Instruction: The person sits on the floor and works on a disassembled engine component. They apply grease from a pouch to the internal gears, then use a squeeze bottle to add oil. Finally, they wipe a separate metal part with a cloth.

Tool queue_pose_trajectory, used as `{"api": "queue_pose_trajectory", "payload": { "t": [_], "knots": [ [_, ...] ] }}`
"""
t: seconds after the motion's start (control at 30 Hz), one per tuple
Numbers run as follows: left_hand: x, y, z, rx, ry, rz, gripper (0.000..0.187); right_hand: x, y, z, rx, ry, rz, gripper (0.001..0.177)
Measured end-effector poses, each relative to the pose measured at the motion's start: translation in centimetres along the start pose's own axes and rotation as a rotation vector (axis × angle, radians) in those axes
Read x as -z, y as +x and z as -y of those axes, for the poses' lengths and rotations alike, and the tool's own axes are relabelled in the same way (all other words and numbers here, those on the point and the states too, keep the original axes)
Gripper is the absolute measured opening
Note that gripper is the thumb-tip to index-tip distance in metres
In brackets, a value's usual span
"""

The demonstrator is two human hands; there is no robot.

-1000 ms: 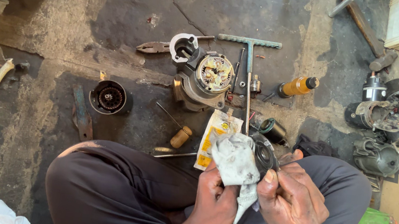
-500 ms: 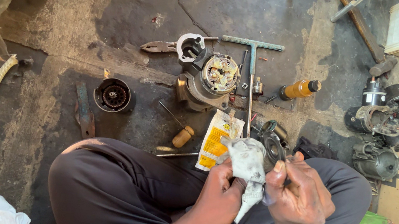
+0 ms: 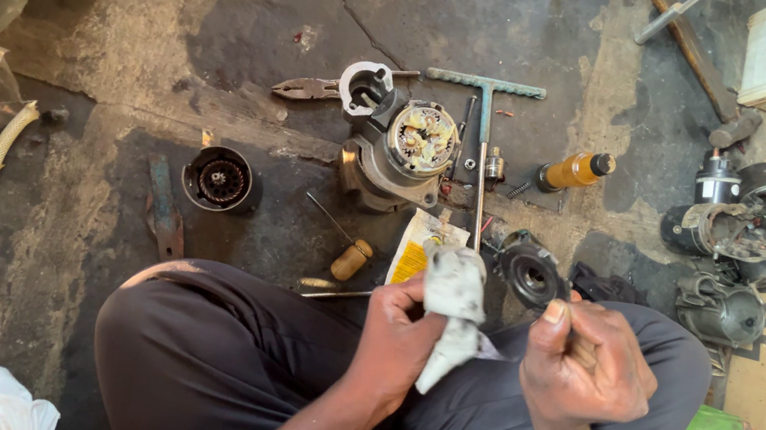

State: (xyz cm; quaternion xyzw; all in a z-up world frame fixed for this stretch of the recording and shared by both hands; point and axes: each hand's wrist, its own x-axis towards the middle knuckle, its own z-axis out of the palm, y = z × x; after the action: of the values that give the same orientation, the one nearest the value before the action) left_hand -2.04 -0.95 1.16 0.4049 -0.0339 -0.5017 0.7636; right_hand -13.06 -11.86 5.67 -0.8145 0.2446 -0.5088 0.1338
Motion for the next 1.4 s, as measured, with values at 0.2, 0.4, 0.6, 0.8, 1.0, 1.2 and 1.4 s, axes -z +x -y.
{"api": "queue_pose_trajectory", "payload": {
  "t": [0.2, 0.4, 0.6, 0.8, 1.0, 1.2, 1.4],
  "knots": [
    [-1.1, 0.1, -1.6, -0.164, 0.113, 0.004, 0.016, -0.4, 0.2, 2.3, 0.038, 0.071, 0.075, 0.024],
    [-1.2, -0.5, -3.2, -0.323, 0.532, -0.089, 0.013, -0.5, 0.8, 3.6, 0.158, 0.144, 0.180, 0.019],
    [-1.6, -1.0, -4.4, -0.340, 0.694, -0.119, 0.017, -0.7, 0.5, 4.1, 0.129, 0.106, 0.213, 0.020],
    [-1.2, -0.7, -4.8, -0.269, 0.754, -0.130, 0.018, -0.8, -0.2, 3.5, 0.017, 0.061, 0.170, 0.019],
    [-0.4, -0.3, -3.8, -0.131, 0.562, -0.070, 0.018, -0.8, -0.9, 1.8, -0.155, 0.184, 0.154, 0.017],
    [0.5, 0.5, -3.4, -0.080, 0.218, -0.034, 0.016, -0.1, -1.3, 0.9, -0.447, 0.293, 0.148, 0.018],
    [1.1, 0.7, -3.5, 0.000, -0.063, -0.022, 0.019, -0.3, -1.0, 0.5, -0.655, 0.499, 0.055, 0.013]
  ]
}}
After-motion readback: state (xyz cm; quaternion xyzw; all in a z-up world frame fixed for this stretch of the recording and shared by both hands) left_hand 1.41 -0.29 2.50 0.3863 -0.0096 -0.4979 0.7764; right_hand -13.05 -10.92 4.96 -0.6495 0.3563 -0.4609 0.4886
